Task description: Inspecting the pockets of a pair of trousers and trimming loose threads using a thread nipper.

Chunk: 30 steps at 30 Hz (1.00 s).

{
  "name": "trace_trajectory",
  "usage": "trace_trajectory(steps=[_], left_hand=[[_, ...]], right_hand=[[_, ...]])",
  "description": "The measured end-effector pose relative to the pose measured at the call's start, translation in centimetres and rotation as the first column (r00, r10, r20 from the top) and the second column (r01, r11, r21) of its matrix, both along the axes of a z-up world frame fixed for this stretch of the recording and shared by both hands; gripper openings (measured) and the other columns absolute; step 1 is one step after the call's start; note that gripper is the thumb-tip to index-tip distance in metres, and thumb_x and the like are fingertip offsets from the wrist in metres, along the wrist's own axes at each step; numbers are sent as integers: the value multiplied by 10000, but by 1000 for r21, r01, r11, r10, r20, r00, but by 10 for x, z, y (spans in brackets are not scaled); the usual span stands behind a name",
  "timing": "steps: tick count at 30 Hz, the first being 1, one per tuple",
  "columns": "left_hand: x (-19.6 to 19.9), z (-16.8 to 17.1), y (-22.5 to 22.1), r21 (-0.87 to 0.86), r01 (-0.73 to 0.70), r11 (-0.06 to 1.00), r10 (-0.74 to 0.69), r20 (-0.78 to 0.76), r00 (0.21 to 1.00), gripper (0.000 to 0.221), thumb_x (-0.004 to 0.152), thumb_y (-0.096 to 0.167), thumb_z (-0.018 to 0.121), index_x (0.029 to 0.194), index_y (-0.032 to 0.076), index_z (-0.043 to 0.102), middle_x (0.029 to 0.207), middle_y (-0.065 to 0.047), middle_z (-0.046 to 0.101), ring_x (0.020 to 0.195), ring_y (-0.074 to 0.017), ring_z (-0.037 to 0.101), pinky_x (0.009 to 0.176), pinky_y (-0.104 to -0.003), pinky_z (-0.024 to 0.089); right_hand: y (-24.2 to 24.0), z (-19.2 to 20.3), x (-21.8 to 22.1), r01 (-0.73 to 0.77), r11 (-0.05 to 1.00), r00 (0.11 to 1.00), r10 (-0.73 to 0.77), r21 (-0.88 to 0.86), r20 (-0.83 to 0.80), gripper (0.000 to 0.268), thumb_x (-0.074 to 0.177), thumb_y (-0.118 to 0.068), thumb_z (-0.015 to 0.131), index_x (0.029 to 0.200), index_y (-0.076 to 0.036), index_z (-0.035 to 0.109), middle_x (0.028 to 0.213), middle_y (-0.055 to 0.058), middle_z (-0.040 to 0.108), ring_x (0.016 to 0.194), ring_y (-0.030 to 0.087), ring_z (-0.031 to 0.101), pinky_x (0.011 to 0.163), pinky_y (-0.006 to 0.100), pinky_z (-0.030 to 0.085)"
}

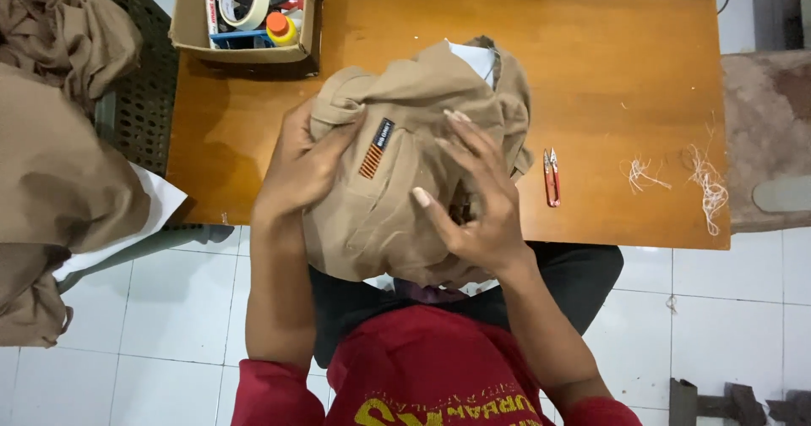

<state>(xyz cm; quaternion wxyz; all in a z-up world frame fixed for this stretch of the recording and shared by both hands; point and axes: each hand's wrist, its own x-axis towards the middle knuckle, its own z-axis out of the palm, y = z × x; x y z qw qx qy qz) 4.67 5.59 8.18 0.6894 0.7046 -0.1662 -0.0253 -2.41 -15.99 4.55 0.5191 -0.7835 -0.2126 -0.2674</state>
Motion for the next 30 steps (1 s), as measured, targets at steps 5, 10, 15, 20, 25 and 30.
trace_trajectory(steps=[5, 10, 15, 20, 25, 30], left_hand=[[7, -14, -10, -62, 90, 994, -92, -31, 995, 151, 998, 43, 625, 1113, 32, 721, 994, -55, 706, 964, -140, 628, 921, -390, 567], [0, -9, -31, -73, 114, 991, -118, -56, 991, 175, 995, 76, 615, 1129, 34, 719, 1019, -51, 704, 986, -159, 640, 951, -416, 562], [-14, -2, -47, 80, 89, 993, -98, 119, 988, 255, 948, -33, 587, 1171, 2, 704, 1071, -166, 741, 1092, -219, 617, 960, -513, 536], [-16, 8, -50, 177, 8, 984, -20, 66, 998, 238, 914, -13, 628, 1127, 40, 721, 1016, -103, 747, 1032, -179, 630, 909, -439, 554], [-26, 38, -58, 366, -2, 931, -4, 14, 1000, 465, 724, 177, 827, 1076, -91, 685, 905, -313, 713, 893, -380, 687, 800, -557, 521], [-16, 27, -63, 378, 76, 923, -64, -43, 997, 325, 695, 189, 861, 887, -26, 710, 734, -145, 645, 763, -256, 579, 688, -419, 477]], right_hand=[[-22, -16, 3, -171, 985, 971, 173, 28, -168, 678, 822, -223, 875, 1376, 37, 583, 1380, 261, 600, 1348, 506, 519, 1141, 636, 395], [-23, -20, -8, -142, 989, 963, 145, 29, -226, 728, 753, -334, 920, 1315, 29, 633, 1241, 200, 650, 1220, 438, 620, 1073, 570, 461], [-3, -1, -22, 199, 979, 961, -203, -45, -186, 485, 877, -228, 846, 1192, 86, 653, 1129, 236, 674, 1071, 449, 687, 939, 540, 526], [-13, -4, -22, 240, 970, 949, -231, 20, -213, 266, 802, 24, 754, 1062, 66, 722, 899, 198, 730, 813, 367, 738, 722, 428, 579], [-23, -20, -20, 345, 937, 915, -324, 49, -242, 178, 784, 34, 722, 941, -25, 783, 758, 113, 756, 665, 236, 736, 627, 339, 546], [-34, -34, -20, 351, 926, 896, -288, 141, -338, 172, 801, 53, 681, 902, -13, 804, 649, 129, 705, 634, 127, 643, 601, 321, 517]])
